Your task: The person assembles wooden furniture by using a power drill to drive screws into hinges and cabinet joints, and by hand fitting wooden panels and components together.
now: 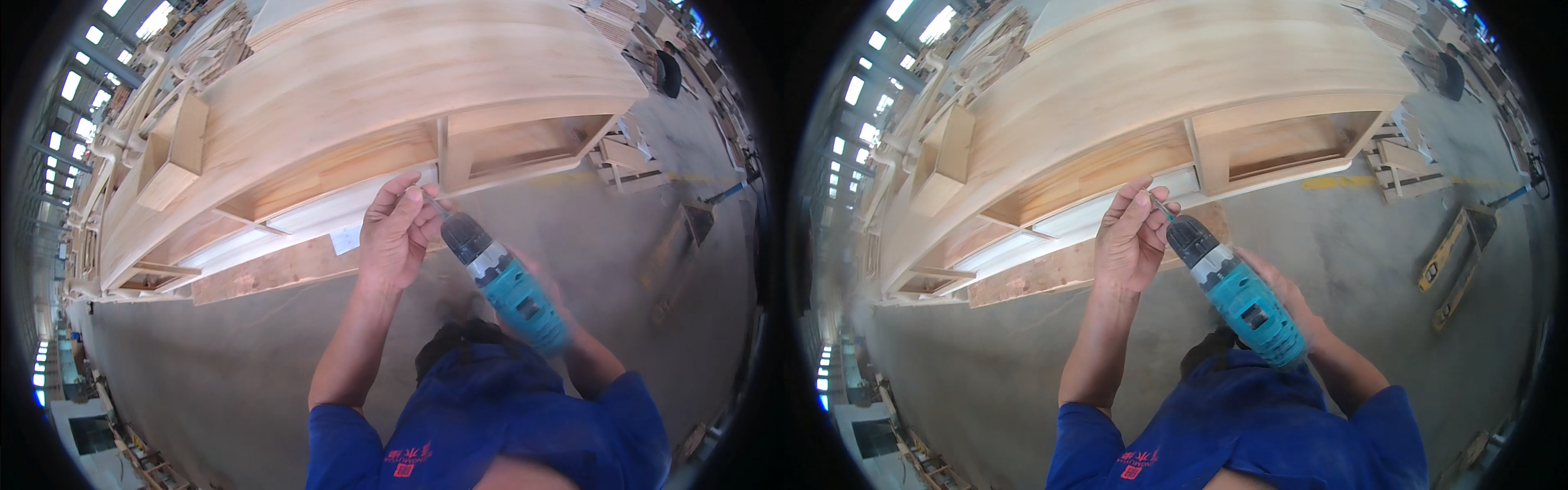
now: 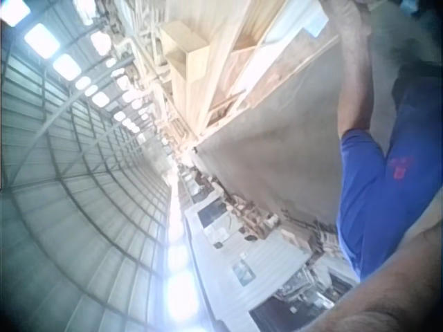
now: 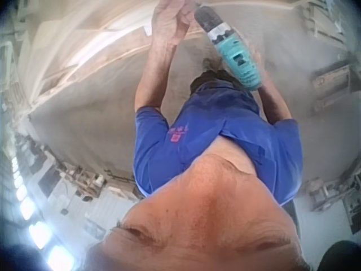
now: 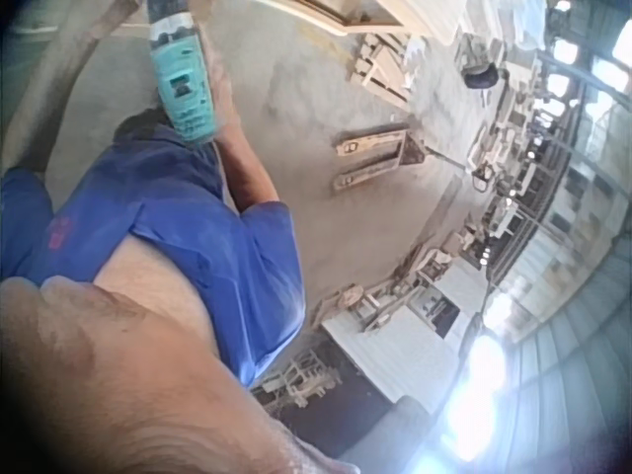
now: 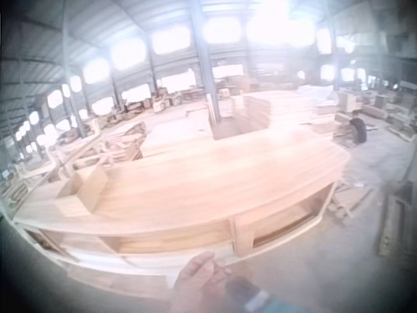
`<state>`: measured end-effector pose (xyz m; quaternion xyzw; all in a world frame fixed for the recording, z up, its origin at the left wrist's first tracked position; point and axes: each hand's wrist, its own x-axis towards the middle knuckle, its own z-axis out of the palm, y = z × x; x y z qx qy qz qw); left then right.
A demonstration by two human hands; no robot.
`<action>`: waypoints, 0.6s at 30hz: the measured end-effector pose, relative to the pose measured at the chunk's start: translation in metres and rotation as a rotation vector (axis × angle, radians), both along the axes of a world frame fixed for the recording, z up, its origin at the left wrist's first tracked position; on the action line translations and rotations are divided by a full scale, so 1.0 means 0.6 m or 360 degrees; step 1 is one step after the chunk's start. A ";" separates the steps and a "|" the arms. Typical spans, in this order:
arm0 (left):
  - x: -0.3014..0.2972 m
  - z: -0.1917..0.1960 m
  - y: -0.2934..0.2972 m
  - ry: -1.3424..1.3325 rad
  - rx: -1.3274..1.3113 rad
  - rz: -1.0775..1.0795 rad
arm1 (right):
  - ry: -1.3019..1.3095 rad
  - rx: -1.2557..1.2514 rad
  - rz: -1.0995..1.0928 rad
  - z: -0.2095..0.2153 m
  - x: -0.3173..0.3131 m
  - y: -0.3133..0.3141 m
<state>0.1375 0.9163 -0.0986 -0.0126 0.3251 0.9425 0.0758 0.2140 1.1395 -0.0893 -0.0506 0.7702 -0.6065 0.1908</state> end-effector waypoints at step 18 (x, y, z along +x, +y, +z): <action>0.130 -0.158 0.264 0.0008 -0.0600 -0.0398 | 0.0450 -0.0269 0.0491 -0.109 -0.050 0.200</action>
